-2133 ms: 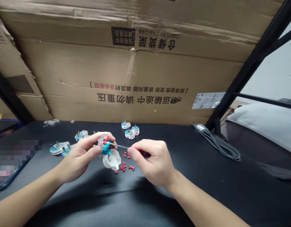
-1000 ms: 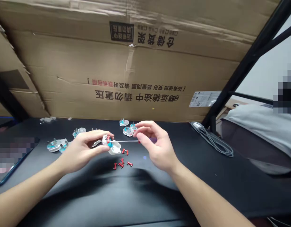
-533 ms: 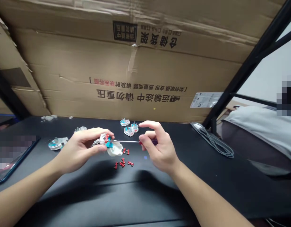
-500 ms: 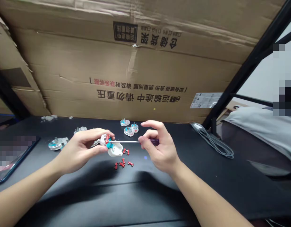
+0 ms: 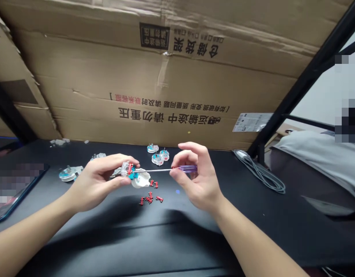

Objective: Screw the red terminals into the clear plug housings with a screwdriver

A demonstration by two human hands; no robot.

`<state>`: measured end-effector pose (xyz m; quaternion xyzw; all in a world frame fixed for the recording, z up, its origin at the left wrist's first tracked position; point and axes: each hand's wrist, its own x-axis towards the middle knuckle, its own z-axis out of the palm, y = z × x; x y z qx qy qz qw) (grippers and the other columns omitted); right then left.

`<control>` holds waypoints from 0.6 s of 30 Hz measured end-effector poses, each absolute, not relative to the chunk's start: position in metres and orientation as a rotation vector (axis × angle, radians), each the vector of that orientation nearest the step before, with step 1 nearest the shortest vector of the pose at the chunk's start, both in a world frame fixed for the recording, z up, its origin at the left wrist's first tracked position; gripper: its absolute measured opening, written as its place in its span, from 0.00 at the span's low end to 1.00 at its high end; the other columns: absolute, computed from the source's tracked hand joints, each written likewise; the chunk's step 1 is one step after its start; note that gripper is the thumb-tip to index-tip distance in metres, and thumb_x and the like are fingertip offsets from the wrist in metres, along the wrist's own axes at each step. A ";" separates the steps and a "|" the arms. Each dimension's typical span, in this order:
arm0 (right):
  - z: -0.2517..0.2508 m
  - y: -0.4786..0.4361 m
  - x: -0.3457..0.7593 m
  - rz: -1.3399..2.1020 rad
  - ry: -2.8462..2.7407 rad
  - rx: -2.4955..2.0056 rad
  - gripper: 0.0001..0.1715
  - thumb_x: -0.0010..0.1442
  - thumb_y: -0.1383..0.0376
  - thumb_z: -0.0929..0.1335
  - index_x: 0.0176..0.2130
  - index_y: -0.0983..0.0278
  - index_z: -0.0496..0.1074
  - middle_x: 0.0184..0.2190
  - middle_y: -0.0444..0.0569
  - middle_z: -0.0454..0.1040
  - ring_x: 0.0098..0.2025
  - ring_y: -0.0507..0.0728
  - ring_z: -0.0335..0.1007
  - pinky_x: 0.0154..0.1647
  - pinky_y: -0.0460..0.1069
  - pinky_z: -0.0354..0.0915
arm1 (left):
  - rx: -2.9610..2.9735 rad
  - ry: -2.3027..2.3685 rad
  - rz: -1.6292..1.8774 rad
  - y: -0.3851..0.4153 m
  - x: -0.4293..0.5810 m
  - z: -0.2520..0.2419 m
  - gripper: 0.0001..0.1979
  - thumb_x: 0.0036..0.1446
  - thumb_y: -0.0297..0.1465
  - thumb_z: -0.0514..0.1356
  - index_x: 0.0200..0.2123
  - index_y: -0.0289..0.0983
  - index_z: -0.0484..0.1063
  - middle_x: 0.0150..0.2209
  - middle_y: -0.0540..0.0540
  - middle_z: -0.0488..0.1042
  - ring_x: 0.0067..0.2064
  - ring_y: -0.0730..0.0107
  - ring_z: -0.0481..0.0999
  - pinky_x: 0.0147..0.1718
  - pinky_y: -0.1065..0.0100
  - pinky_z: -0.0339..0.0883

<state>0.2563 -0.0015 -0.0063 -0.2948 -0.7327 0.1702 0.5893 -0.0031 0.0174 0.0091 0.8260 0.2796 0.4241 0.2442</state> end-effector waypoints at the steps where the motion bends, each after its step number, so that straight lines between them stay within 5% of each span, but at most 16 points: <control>1: -0.006 -0.002 0.256 0.430 -1.700 -0.718 0.20 0.65 0.65 0.69 0.55 0.53 0.64 0.29 0.40 0.72 0.28 0.51 0.71 0.27 0.48 0.67 | 2.258 0.766 1.157 0.017 -0.003 0.009 0.11 0.60 0.33 0.65 0.45 0.38 0.78 0.43 0.48 0.81 0.42 0.67 0.78 0.44 0.70 0.70; 4: -0.006 -0.003 0.257 0.427 -1.681 -0.734 0.19 0.65 0.66 0.69 0.54 0.53 0.64 0.25 0.38 0.71 0.25 0.51 0.69 0.24 0.46 0.66 | 2.264 0.770 1.163 0.017 -0.004 0.008 0.11 0.60 0.33 0.65 0.46 0.38 0.78 0.43 0.47 0.81 0.43 0.67 0.78 0.45 0.69 0.70; 7: -0.006 -0.003 0.259 0.382 -1.693 -0.663 0.25 0.60 0.68 0.73 0.53 0.52 0.64 0.31 0.40 0.74 0.31 0.52 0.73 0.30 0.48 0.69 | 2.265 0.774 1.180 0.017 -0.004 0.009 0.12 0.60 0.34 0.65 0.46 0.38 0.79 0.43 0.46 0.81 0.43 0.65 0.78 0.45 0.67 0.70; 18: -0.006 -0.003 0.261 0.366 -1.760 -0.675 0.19 0.64 0.68 0.69 0.52 0.53 0.68 0.31 0.41 0.74 0.30 0.51 0.72 0.30 0.46 0.68 | 2.274 0.778 1.186 0.014 -0.003 0.013 0.13 0.60 0.37 0.65 0.46 0.37 0.79 0.43 0.43 0.81 0.43 0.61 0.78 0.45 0.65 0.71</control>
